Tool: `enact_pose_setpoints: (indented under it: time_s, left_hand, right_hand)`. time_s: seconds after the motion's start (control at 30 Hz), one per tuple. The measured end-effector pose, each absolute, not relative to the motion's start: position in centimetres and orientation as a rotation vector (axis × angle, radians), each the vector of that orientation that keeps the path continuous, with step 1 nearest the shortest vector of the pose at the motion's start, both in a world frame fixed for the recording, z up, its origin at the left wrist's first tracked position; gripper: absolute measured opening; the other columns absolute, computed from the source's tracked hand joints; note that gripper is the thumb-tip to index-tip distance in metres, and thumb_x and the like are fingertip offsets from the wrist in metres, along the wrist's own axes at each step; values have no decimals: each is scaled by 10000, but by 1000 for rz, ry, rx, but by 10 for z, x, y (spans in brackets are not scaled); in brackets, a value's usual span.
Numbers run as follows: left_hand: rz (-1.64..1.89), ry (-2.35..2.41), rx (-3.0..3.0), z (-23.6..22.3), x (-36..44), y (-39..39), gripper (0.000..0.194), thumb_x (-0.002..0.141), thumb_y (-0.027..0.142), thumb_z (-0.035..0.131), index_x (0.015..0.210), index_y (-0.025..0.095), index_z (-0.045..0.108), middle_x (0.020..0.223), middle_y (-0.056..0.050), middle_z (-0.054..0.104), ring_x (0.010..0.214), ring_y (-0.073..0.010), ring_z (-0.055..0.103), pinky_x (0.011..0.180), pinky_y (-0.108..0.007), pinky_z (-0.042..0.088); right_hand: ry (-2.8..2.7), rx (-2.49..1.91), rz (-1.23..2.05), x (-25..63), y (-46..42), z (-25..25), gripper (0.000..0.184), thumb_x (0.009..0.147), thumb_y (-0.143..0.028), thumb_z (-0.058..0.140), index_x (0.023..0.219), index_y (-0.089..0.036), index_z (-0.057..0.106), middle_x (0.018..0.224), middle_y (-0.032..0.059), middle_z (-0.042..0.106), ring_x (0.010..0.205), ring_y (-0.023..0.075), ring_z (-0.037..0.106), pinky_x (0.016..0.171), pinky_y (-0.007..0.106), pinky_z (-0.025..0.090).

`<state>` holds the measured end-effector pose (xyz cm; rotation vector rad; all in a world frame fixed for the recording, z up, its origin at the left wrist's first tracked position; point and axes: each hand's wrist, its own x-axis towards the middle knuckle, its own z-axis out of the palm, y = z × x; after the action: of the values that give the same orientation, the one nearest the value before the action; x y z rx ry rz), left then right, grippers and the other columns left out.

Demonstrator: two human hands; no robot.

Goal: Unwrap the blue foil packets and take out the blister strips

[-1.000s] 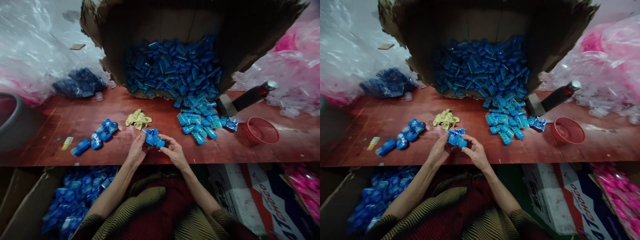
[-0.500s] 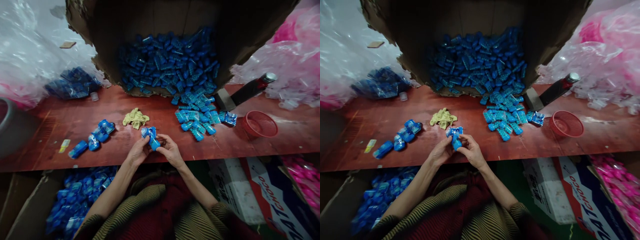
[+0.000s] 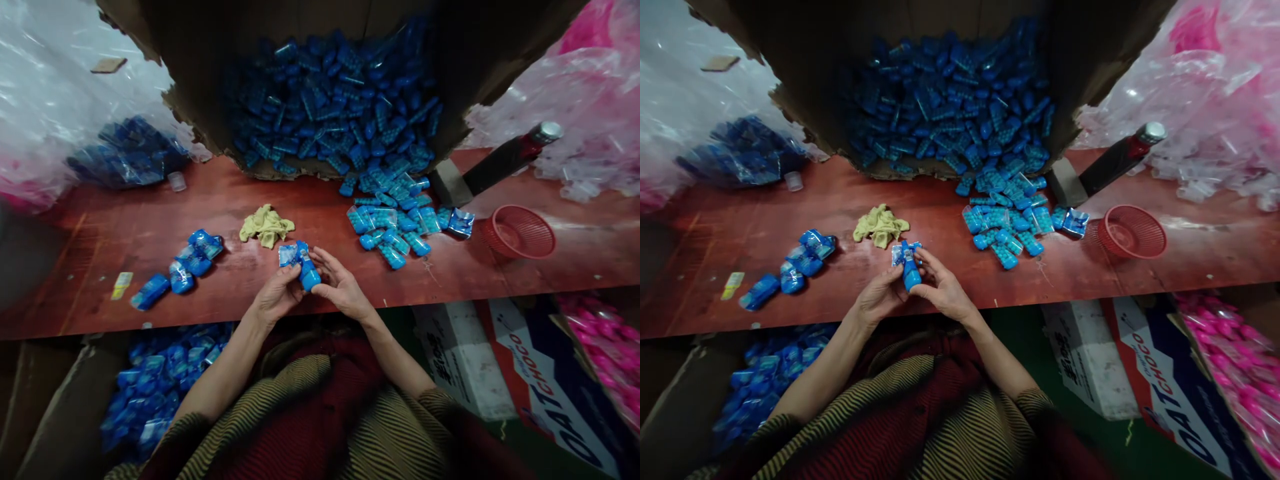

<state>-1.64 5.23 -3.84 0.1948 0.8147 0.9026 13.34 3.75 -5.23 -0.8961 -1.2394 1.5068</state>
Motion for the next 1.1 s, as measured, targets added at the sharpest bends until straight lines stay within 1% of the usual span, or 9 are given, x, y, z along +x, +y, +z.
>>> enact_pose_setpoints:
  time_s: [0.1,0.17,0.33,0.5,0.67,0.73,0.9,1.0,1.1]
  left_hand:
    - [999,830,212,-39,-12,53,100,792,126,610,889,132,634,778,-29,697,690,-135,659,722,-249,533]
    - [1035,837,249,-39,-9,52,96,772,137,642,866,118,639,776,-47,700,766,-160,667,807,-280,520]
    - [1078,869,250,-37,-1,49,75,741,162,688,786,115,650,761,-59,702,849,-187,664,888,-307,492]
    - [1091,934,230,-35,0,50,129,758,238,690,750,114,656,700,-43,693,691,-137,654,768,-245,518]
    - [998,911,232,-39,-5,52,129,714,214,730,724,109,656,685,-35,689,624,-112,634,668,-192,509]
    - [969,870,241,-42,-8,51,124,716,208,726,731,111,652,688,-35,686,629,-118,638,648,-191,509]
    - [884,779,300,-43,-14,50,216,715,224,726,895,130,654,768,-44,698,752,-173,670,671,-231,525]
    - [837,722,338,-42,-14,50,284,678,239,758,916,128,648,777,-53,700,800,-197,673,658,-229,522]
    - [810,698,374,-40,-12,50,320,646,278,784,891,123,650,755,-59,699,805,-210,675,671,-242,529]
  right_hand:
    - [-1261,-1175,1196,131,30,-52,332,762,-302,659,1081,-226,605,1142,55,607,998,172,606,890,313,493]
    - [-1276,-1292,1095,130,25,-52,235,783,-307,635,995,-208,621,1028,47,648,922,167,623,856,314,503]
    - [-1157,-1243,1184,124,22,-61,234,795,-290,603,1008,-196,585,1030,50,670,906,164,646,826,303,521]
    - [-1234,-1268,1062,122,20,-62,207,802,-265,596,998,-197,597,1012,49,671,906,167,645,832,312,516]
    - [-1405,-1145,1003,129,22,-55,143,789,-271,644,924,-223,644,941,28,656,937,180,614,861,332,492]
    - [-1426,-1129,997,134,26,-54,202,759,-273,682,956,-239,650,957,27,637,956,187,590,895,353,471]
    - [-1401,-1045,1230,144,37,-54,746,658,-303,777,1327,-324,448,1320,38,483,1248,228,428,1076,402,323]
    - [-1271,-855,1566,145,40,-55,842,667,-311,770,1393,-348,346,1366,42,460,1232,219,464,1021,369,393]
    - [-1142,-810,1709,143,41,-55,843,653,-287,777,1386,-338,365,1354,48,477,1166,205,521,967,332,441]
